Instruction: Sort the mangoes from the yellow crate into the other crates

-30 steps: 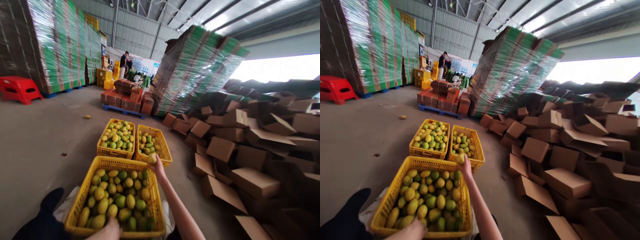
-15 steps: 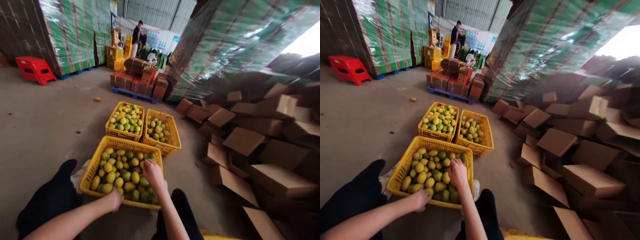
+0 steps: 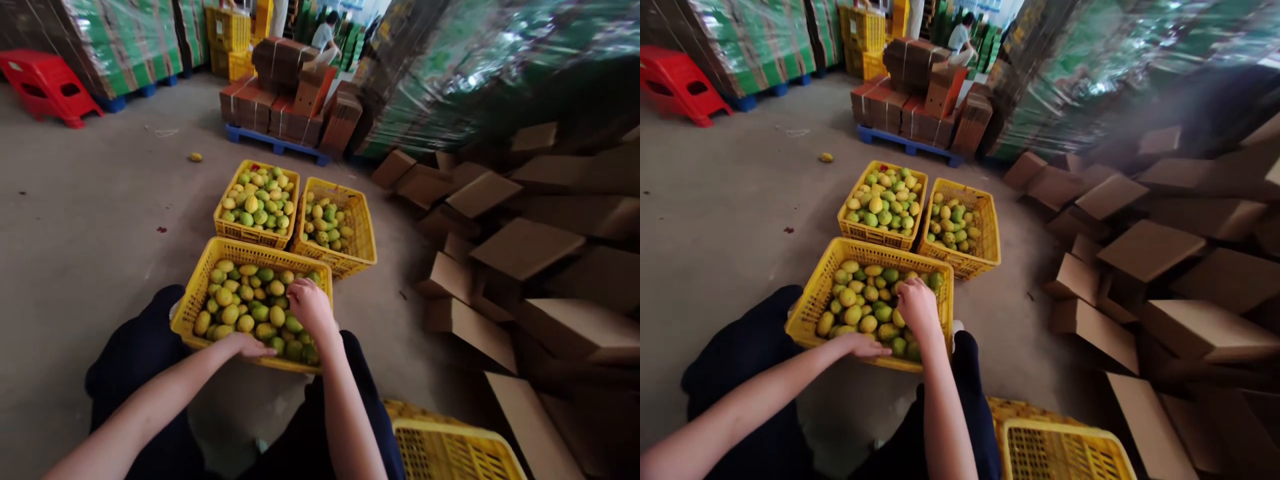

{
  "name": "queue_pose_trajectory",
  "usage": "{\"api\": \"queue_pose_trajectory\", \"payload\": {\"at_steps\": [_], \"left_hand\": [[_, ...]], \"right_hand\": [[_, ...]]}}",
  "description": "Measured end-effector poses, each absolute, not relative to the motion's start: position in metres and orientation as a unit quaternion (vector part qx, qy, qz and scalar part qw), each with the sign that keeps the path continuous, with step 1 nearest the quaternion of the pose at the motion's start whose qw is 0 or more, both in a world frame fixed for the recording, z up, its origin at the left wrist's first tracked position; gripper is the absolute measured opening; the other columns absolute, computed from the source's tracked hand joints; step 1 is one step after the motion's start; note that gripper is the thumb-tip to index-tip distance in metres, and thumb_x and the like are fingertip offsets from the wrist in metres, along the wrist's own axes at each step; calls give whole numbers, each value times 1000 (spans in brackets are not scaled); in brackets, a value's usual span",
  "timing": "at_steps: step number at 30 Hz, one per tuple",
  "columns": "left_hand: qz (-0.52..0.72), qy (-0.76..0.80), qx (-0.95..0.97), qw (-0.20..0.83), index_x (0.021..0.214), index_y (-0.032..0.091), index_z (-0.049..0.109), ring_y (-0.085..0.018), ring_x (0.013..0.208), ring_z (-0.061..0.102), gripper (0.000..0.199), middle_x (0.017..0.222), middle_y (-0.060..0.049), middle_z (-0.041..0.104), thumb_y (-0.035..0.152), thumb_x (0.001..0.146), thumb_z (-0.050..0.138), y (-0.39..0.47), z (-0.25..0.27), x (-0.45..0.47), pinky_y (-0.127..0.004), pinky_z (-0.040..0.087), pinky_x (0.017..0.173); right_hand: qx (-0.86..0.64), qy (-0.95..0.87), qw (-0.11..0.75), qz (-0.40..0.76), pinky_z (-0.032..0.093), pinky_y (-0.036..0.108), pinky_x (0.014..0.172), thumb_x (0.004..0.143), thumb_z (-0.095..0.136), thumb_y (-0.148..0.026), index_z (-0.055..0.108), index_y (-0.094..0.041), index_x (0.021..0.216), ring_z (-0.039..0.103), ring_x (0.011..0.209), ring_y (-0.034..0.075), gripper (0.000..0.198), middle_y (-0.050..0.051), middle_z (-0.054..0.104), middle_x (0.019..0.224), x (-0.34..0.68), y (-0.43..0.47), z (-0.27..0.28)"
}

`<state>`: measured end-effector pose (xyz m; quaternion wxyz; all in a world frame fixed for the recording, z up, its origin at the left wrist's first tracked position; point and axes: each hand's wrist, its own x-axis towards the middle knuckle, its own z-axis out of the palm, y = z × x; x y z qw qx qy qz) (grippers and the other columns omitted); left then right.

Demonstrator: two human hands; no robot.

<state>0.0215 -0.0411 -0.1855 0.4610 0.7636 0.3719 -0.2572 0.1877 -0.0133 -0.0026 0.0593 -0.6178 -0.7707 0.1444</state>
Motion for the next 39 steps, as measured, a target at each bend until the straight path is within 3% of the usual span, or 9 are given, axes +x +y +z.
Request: {"api": "queue_pose_trajectory", "payload": {"at_steps": [3,7,11,15,20,25,28,34,39], "left_hand": [[-224,441,750,439,115,27,73,-27,122,64,48,127,-7,71,56,98,38,-18,-196,8,-40,48,103],[-171,591,725,310,125,17,65,-31,132,53,38,137,-16,60,36,99,46,30,-216,-24,-44,41,111],[-179,621,714,268,131,20,62,-33,133,52,38,139,-17,58,26,94,58,85,-238,-39,-45,44,109],[-220,602,723,258,131,19,61,-31,126,57,43,135,-15,61,28,90,68,119,-263,-29,-46,47,106],[-269,586,729,231,130,18,59,-24,113,62,39,133,-11,60,38,96,62,127,-288,-18,-48,55,95],[-283,585,734,198,138,15,55,-33,135,47,49,150,-17,47,27,92,67,113,-293,-16,-57,38,112],[-288,586,734,188,143,9,50,-36,135,49,57,151,-24,45,15,88,67,107,-290,-17,-54,32,116],[-296,582,740,162,132,17,58,-27,120,59,42,137,-12,58,35,95,64,117,-284,-24,-51,52,100],[-291,590,736,162,130,17,59,-25,112,63,41,131,-12,61,37,95,63,115,-283,-27,-47,56,94]], "right_hand": [[-597,-788,11,153,45,29,74,85,45,0,72,-15,82,64,91,22,31,11,74,94,192,-14,-3],[-560,-812,26,164,44,30,78,86,47,-2,70,-15,85,64,91,22,27,10,72,94,192,-18,-1],[-520,-835,34,175,43,29,76,84,50,-1,66,-18,82,63,87,20,24,7,71,89,186,-21,0],[-517,-840,15,163,41,30,73,81,50,2,64,-18,80,62,81,20,24,6,69,83,188,-21,-1],[-506,-845,56,161,39,29,71,84,52,-2,60,-19,78,60,77,19,20,4,67,80,208,-26,-2],[-542,-831,55,116,38,30,68,77,52,0,61,-19,77,59,70,19,21,4,65,74,223,-30,-7],[-538,-832,60,120,37,30,67,75,52,0,61,-19,75,58,70,19,21,4,65,73,222,-31,-8],[-521,-837,68,152,34,29,67,78,52,-1,58,-19,67,57,70,17,22,2,64,68,219,-27,-8],[-517,-837,80,161,34,29,66,78,53,-2,59,-19,65,54,69,17,22,2,63,66,216,-24,-9]]}}
